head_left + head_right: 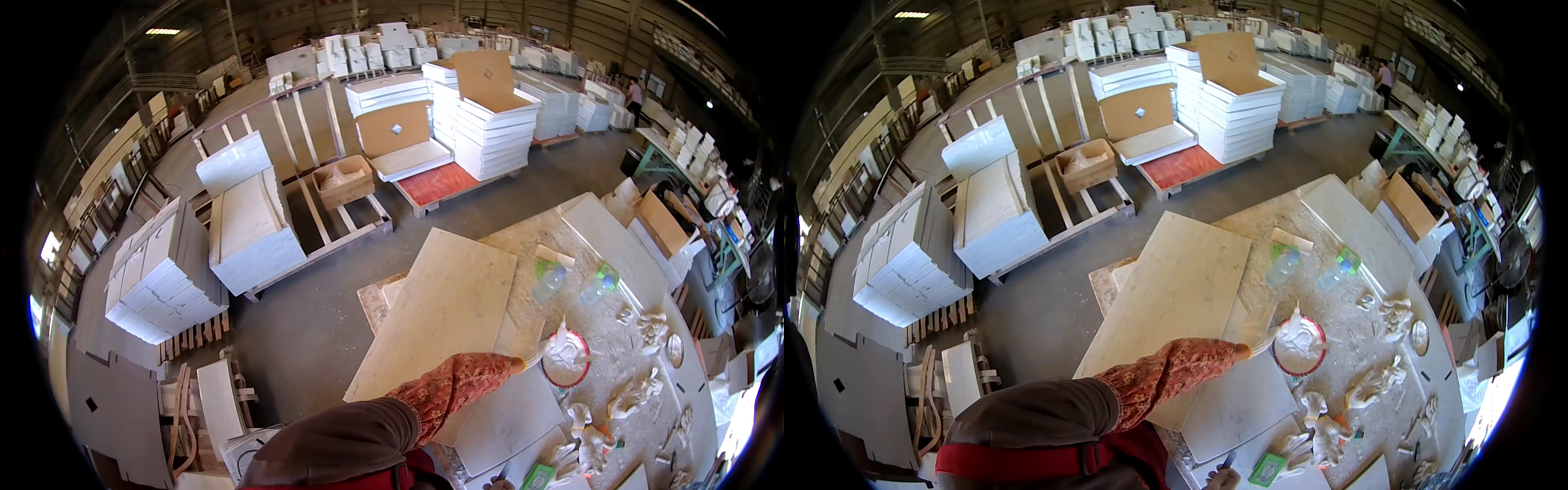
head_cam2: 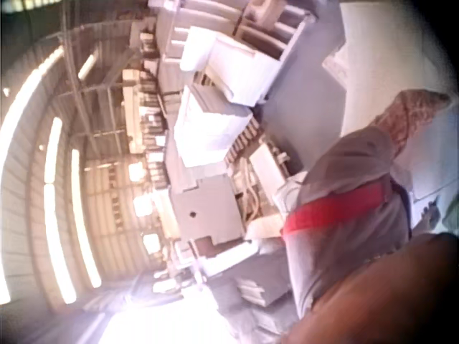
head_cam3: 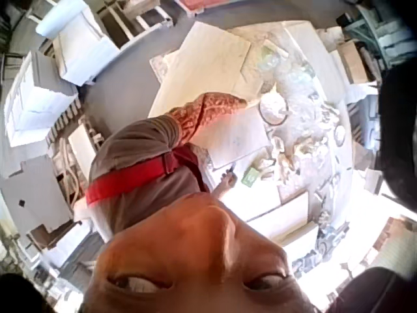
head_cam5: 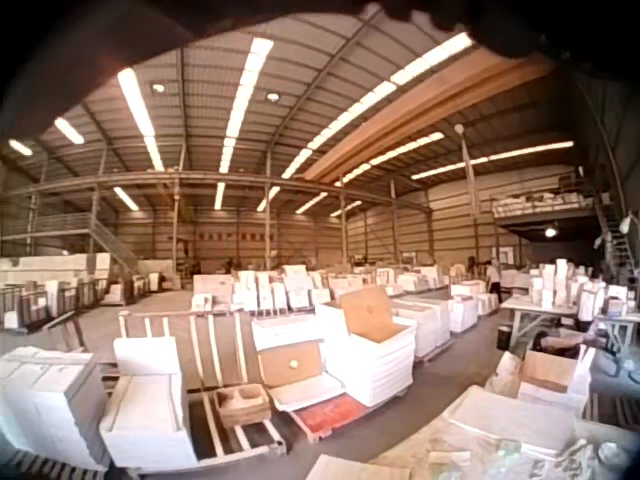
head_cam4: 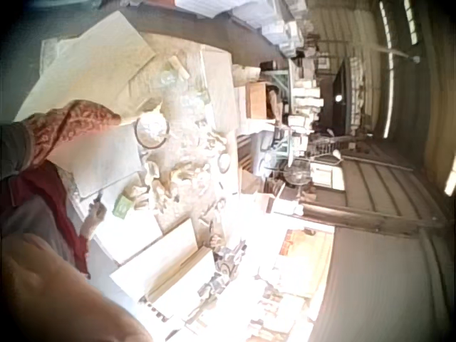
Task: The person applies a white paste to the edges of rectangular white panels using a small metal spatula, then smooths the edges with a green sanding block. The person repeats this process on multiple panels, flipping them to treat different edges and stacking finished pieces on the table.
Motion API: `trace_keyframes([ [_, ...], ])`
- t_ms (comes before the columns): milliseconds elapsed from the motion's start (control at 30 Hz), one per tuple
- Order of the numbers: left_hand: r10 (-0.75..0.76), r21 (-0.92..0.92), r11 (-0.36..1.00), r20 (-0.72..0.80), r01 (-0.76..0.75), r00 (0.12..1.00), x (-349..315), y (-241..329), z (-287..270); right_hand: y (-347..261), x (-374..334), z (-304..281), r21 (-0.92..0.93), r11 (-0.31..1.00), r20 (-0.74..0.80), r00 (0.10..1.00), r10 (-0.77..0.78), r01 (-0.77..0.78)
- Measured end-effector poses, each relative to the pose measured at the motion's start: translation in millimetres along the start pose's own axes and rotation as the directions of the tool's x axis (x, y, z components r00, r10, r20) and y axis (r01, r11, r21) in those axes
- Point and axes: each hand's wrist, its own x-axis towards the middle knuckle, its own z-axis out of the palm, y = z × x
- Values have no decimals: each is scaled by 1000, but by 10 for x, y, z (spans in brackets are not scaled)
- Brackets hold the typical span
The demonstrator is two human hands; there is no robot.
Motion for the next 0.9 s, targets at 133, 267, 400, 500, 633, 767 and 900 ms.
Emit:
trace_keyframes([
  [133,180,384,907,14,-172,983,-504,-288,-1147,-267,973,18,-111,940,4,946,-323,321],
  [267,240,609,768,14,-199,971,-1139,-708,-1942,-1298,1582,413,-292,659,-39,680,-732,693],
  [400,231,576,786,67,-227,971,-1180,-671,-2043,-868,3186,435,-498,608,59,724,-687,618],
  [500,221,569,795,54,-212,974,-1130,-602,-2083,-1021,3566,483,-470,525,200,665,-720,710],
  [633,190,588,783,84,-202,978,-1087,-625,-2182,-1057,3615,774,-603,475,235,712,-662,641],
  [767,197,589,781,82,-207,977,-985,-678,-2134,-1063,3584,763,-664,454,208,730,-651,594],
  [900,229,531,813,86,-239,970,-842,-599,-2080,-931,3713,461,-576,569,41,716,-697,587],
])
